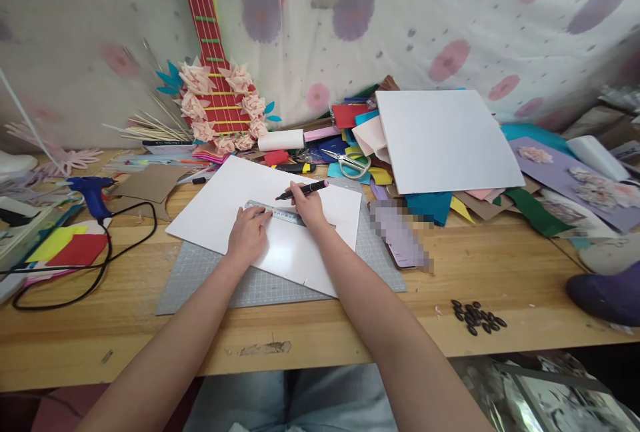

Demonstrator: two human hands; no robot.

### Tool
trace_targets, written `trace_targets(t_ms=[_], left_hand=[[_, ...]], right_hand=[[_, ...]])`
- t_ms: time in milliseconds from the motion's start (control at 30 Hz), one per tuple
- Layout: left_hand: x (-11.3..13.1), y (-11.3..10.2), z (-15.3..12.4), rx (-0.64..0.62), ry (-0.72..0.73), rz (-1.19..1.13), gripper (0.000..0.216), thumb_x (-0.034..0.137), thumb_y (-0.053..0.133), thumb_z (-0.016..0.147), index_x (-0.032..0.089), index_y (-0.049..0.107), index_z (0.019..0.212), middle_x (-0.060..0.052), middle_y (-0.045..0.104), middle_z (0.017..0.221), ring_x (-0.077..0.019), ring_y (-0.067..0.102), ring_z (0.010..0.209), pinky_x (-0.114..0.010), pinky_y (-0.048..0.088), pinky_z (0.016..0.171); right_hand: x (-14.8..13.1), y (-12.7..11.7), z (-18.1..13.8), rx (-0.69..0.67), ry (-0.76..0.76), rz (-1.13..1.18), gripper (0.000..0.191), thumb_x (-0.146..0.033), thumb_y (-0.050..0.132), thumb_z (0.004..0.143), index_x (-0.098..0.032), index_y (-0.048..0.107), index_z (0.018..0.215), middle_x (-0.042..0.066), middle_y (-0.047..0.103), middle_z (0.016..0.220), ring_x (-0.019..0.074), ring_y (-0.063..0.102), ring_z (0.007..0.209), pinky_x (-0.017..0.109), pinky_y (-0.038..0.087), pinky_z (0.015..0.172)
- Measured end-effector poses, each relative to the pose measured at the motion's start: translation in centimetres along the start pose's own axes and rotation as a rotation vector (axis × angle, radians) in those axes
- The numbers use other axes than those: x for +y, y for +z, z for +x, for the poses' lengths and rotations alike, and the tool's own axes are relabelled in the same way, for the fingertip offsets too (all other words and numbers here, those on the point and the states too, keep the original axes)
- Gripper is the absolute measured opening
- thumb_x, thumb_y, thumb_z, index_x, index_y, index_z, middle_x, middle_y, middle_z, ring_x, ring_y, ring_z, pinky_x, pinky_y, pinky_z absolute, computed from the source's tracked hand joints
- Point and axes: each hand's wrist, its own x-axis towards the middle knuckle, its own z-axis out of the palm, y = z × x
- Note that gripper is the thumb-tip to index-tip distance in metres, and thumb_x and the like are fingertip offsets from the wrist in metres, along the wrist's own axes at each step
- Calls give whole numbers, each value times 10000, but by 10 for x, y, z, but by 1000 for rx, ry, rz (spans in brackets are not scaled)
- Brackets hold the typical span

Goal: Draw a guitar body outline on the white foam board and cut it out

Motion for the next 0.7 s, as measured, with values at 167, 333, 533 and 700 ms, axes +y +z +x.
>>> trace_targets(t_ms=[167,333,533,700], left_hand=[[0,0,0,10,5,1,436,36,384,768,222,664,1046,-74,615,1112,-208,530,1103,-487,260,1100],[0,0,1,8,7,8,412,61,387,788,217,667,1047,-82,613,1112,-215,531,1101,-486,254,1103],[1,0,1,0,6,11,412,66,400,788,240,659,1057,-71,614,1104,-216,529,1097,-492,249,1101],[1,0,2,-2,9,12,399,75,400,795,228,660,1057,-77,614,1100,-221,527,1096,-491,251,1098]], right_hand=[[-2,-3,-1,-14,-5,-55,415,-581,501,740,-187,631,725,-35,455,493,95,402,447,227,332,427],[-3,-2,-5,-62,-36,-137,383,-558,502,751,-198,628,717,-36,472,498,96,426,460,226,350,459],[-3,-1,-7,-96,-37,-210,362,-540,489,765,-210,632,734,-33,500,510,99,448,452,230,366,471],[-5,-2,-11,-101,-84,-278,336,-523,478,777,-222,620,725,-34,533,542,110,480,481,243,386,518]])
